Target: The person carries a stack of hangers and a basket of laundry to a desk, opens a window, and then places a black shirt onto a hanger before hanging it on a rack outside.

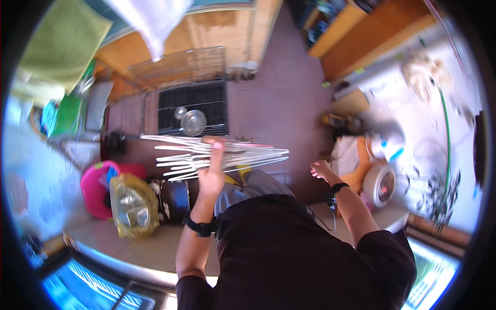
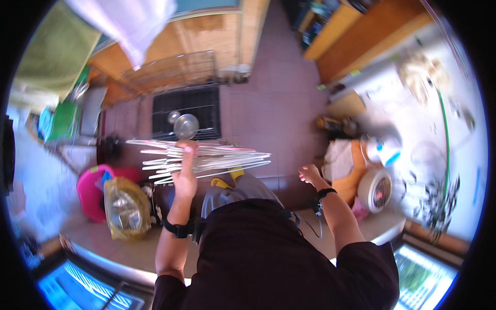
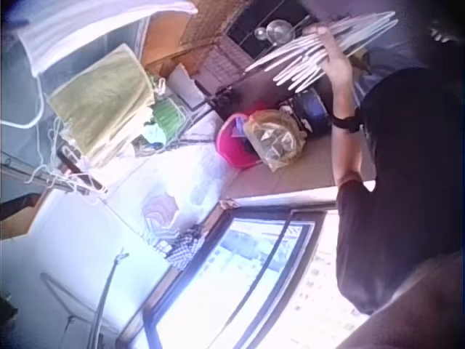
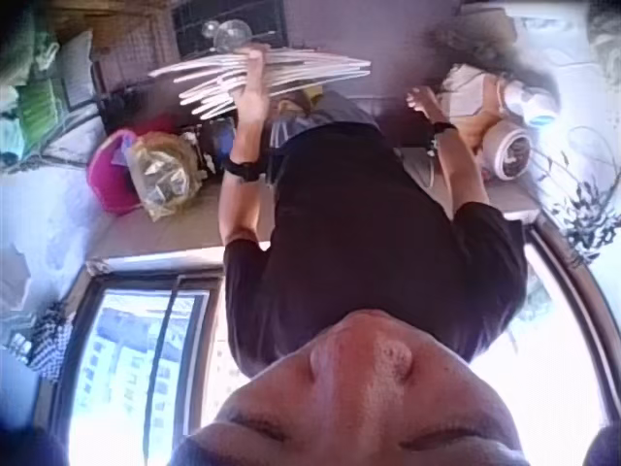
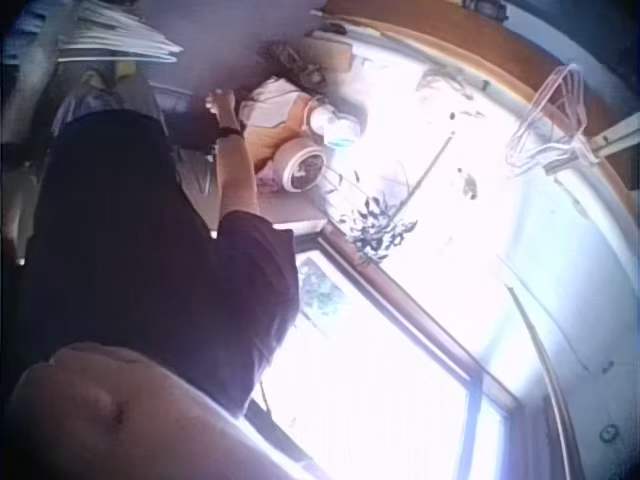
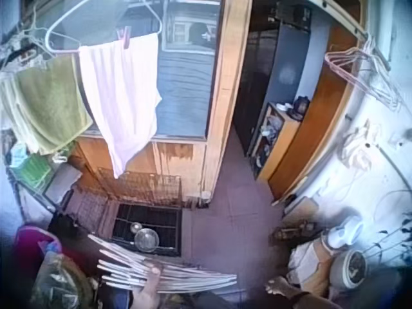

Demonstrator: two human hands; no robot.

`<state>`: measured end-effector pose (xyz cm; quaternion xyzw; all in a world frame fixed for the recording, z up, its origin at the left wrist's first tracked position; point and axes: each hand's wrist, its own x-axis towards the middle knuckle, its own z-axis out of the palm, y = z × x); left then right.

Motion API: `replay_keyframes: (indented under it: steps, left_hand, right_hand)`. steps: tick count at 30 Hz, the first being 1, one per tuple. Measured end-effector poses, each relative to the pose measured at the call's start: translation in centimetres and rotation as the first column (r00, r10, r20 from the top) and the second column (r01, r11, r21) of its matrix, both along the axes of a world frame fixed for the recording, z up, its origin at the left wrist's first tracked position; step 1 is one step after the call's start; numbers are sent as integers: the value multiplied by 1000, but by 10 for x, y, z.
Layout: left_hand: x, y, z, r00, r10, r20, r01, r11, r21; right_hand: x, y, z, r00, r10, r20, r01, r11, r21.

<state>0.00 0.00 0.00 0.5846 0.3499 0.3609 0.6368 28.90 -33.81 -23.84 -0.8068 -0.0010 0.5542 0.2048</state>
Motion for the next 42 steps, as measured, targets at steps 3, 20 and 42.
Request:
replay_keyframes:
  steps: [3,20,42]
  left_hand:
    - [54,0,-3,981,0,194,25,992,-125]
    - [217,-65,-37,746,-614,257,649,757,-77]
    - [551,-66,-83,778,-617,118,629,762,-155]
  right_hand:
    - [10,-34,-10,980,-190,66,188,982,30]
    - [-43,-117,26,745,-653,-135,667,734,129]
    - [346,92,118,890,-455,-37,331,588,738]
